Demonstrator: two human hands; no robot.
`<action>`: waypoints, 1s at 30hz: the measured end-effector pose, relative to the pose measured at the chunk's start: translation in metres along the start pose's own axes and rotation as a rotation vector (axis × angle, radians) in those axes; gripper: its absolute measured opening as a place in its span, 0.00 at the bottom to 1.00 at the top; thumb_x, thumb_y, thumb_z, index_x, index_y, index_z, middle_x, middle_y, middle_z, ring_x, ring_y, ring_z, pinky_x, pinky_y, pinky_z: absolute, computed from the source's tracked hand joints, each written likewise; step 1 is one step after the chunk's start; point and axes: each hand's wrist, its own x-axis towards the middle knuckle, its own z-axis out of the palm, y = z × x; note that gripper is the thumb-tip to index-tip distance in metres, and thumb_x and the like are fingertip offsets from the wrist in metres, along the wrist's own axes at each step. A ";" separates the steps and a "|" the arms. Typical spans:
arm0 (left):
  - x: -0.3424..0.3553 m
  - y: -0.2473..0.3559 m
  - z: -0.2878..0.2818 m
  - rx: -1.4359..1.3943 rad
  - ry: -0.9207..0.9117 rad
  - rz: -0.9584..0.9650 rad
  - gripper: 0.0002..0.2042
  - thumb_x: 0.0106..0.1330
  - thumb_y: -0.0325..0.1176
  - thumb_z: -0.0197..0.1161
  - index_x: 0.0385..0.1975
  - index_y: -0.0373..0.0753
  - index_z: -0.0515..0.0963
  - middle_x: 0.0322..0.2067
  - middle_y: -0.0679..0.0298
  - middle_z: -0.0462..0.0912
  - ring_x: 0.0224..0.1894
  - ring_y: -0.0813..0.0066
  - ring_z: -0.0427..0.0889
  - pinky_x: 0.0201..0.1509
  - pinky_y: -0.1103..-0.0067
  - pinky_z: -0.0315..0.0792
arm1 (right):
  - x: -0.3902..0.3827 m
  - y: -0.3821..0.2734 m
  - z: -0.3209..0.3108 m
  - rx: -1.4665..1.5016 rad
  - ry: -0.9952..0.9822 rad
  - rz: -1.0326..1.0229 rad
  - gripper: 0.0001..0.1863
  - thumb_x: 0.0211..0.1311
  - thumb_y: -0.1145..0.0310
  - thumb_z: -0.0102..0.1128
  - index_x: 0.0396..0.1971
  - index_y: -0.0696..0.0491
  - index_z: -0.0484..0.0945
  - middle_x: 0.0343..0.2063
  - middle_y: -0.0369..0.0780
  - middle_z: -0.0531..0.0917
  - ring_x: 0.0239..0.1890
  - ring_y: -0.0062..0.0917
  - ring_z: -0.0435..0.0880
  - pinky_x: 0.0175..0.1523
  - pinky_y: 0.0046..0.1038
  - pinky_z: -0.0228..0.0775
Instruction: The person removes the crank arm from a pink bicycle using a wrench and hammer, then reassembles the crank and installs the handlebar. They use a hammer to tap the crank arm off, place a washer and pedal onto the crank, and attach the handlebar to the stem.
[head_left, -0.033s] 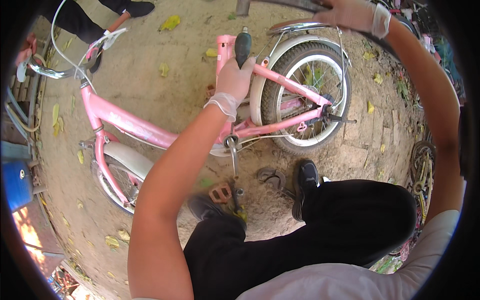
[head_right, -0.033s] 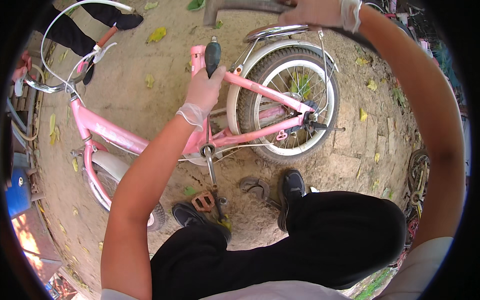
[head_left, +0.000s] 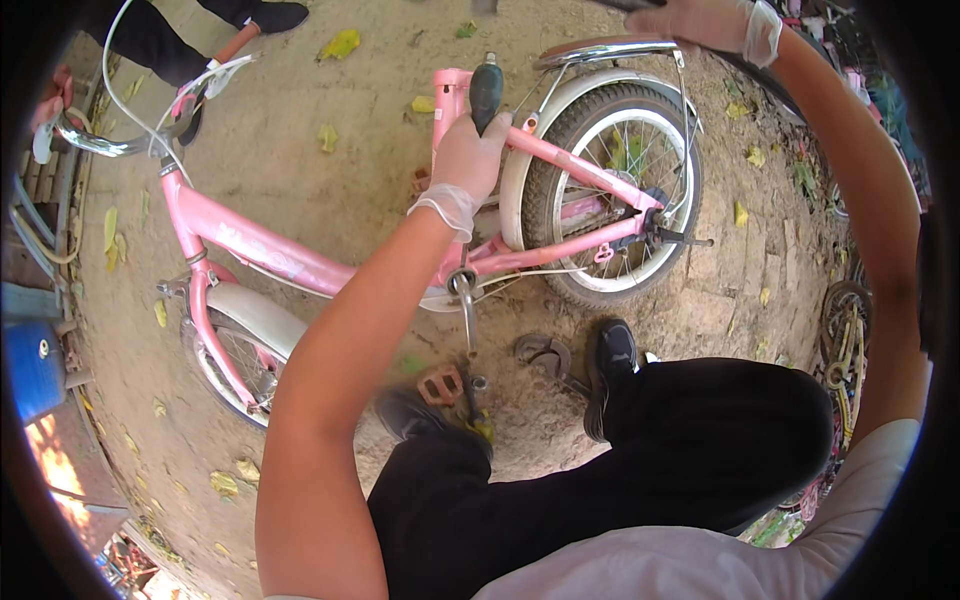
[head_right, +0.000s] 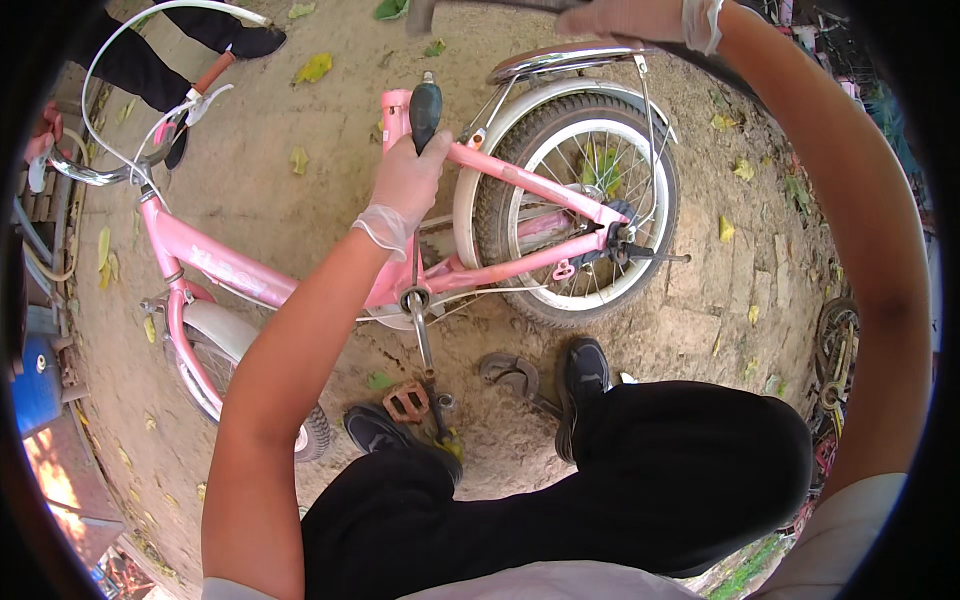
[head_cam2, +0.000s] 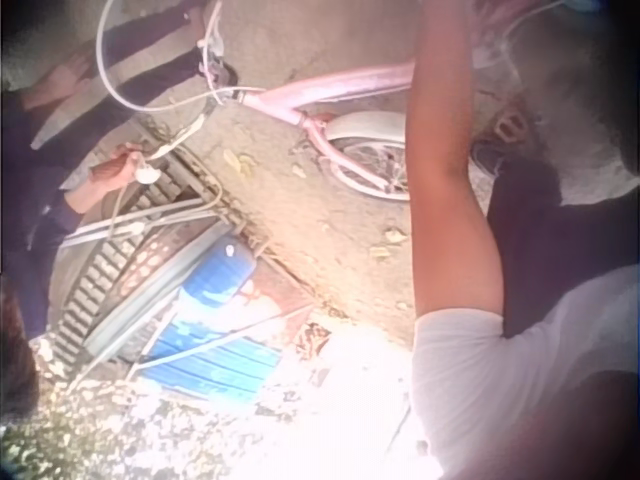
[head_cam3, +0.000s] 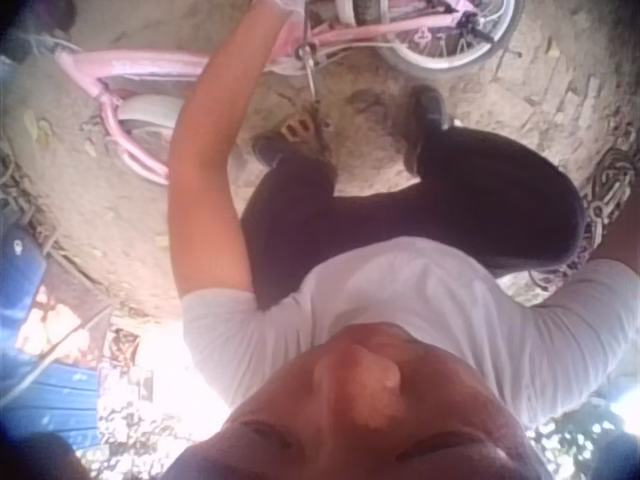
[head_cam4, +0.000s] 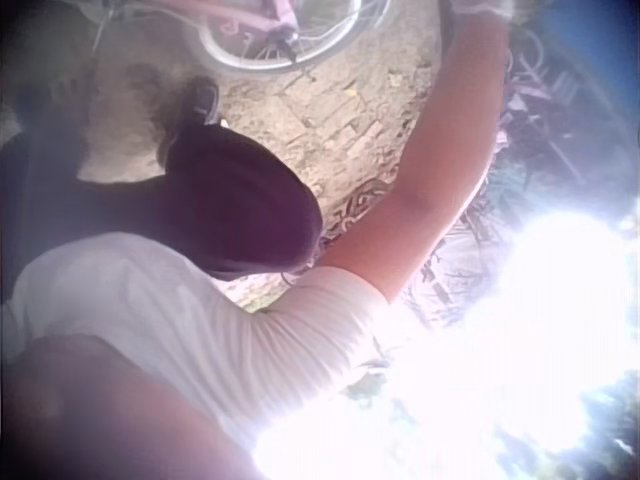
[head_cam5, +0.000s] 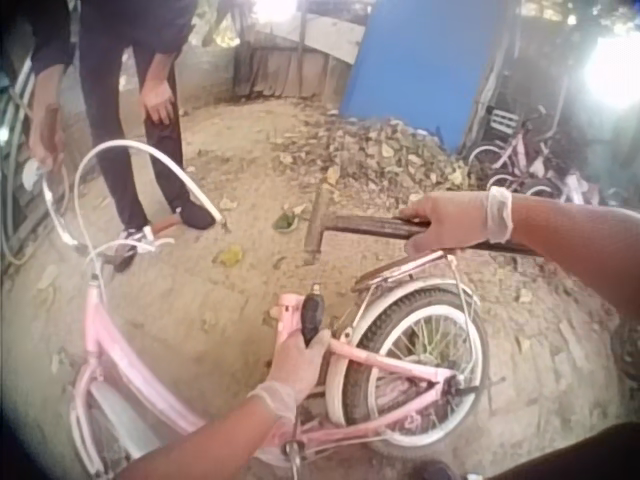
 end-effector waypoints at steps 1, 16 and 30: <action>0.001 0.000 0.000 -0.001 -0.001 0.005 0.23 0.68 0.49 0.57 0.40 0.29 0.78 0.33 0.46 0.83 0.40 0.50 0.82 0.47 0.65 0.72 | 0.003 0.000 -0.002 0.021 0.044 0.066 0.20 0.60 0.59 0.60 0.45 0.59 0.77 0.22 0.37 0.80 0.21 0.20 0.78 0.26 0.26 0.70; -0.034 0.018 -0.008 0.097 -0.071 0.008 0.25 0.67 0.51 0.58 0.43 0.29 0.76 0.38 0.42 0.83 0.44 0.47 0.82 0.49 0.65 0.73 | -0.019 0.023 0.057 0.154 -0.072 -0.075 0.26 0.64 0.65 0.57 0.61 0.57 0.70 0.15 0.33 0.74 0.12 0.14 0.70 0.18 0.20 0.65; -0.145 0.038 0.146 0.830 -1.052 0.727 0.09 0.65 0.34 0.56 0.38 0.38 0.79 0.32 0.55 0.85 0.38 0.54 0.86 0.43 0.63 0.78 | -0.238 0.072 0.162 0.308 0.578 0.487 0.28 0.64 0.64 0.63 0.62 0.58 0.69 0.21 0.31 0.72 0.18 0.12 0.69 0.23 0.18 0.64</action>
